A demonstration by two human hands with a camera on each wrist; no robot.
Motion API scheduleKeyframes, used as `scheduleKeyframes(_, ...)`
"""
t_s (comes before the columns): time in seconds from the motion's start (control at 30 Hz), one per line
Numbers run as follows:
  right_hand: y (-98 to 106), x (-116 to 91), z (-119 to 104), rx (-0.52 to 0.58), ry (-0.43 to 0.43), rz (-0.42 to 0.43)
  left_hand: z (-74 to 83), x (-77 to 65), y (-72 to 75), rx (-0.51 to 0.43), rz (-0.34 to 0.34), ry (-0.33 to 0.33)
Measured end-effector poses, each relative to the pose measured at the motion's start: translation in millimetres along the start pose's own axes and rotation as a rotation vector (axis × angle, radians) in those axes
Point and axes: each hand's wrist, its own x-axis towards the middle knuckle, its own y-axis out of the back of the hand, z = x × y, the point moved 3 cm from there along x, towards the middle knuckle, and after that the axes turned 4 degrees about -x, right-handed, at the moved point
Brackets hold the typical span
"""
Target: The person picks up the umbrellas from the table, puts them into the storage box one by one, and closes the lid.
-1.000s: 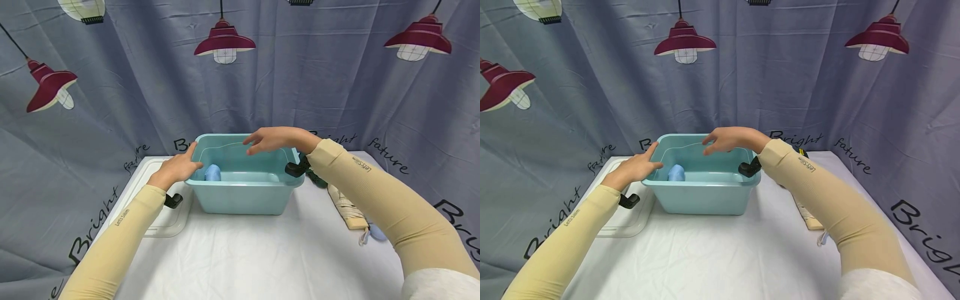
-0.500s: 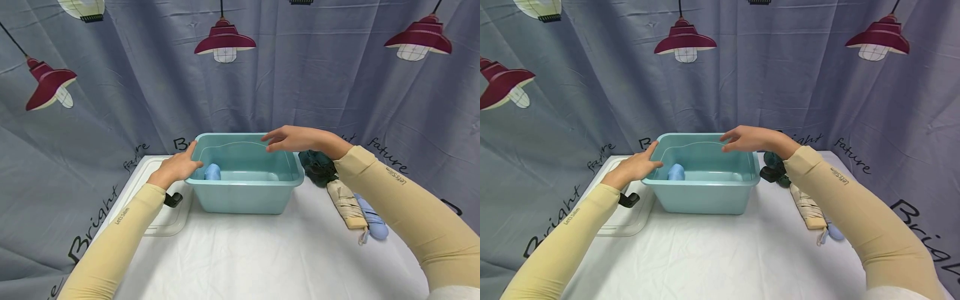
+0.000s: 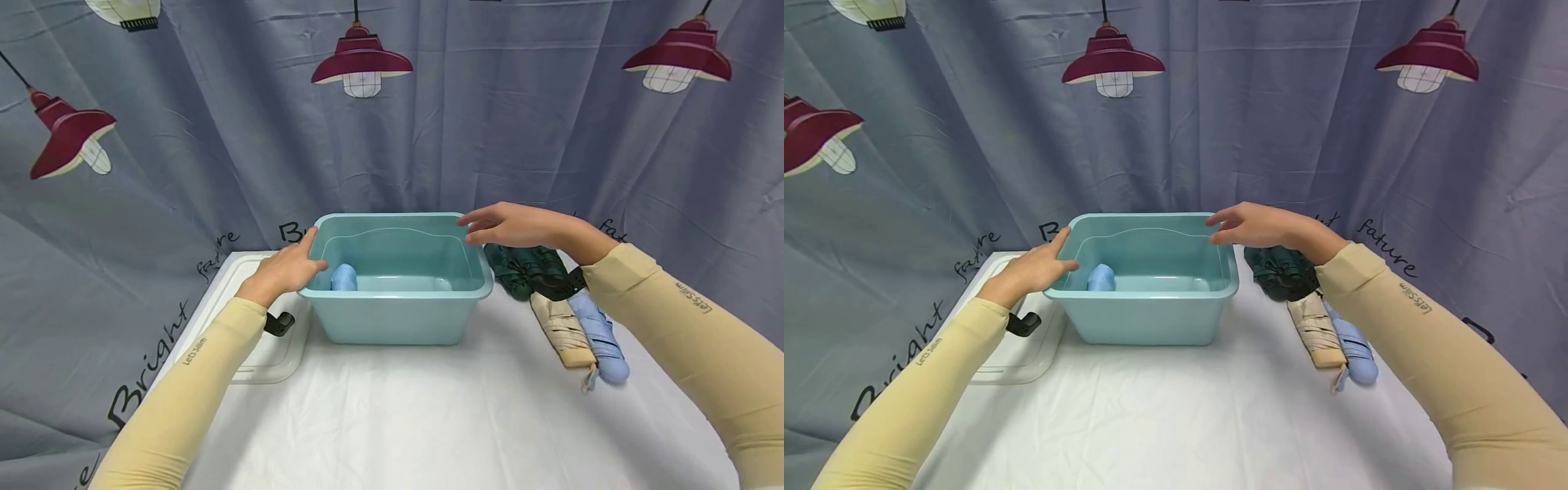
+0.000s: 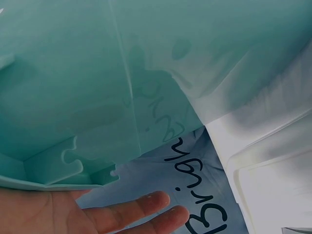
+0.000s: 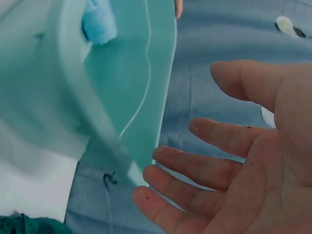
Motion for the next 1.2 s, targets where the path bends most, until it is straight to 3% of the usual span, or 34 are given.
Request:
scheduleKeyframes(0.47,2.1,-22.5,31.0,0.043,-0.039,0.033,-1.1,0.4,1.3,-0.005,0.008,-0.001)
scheduleKeyframes(1.2,-12.3,-39.6,74.4,0.056,-0.102,0.032,-3.0,1.1,0.0,0.011,0.015,-0.003)
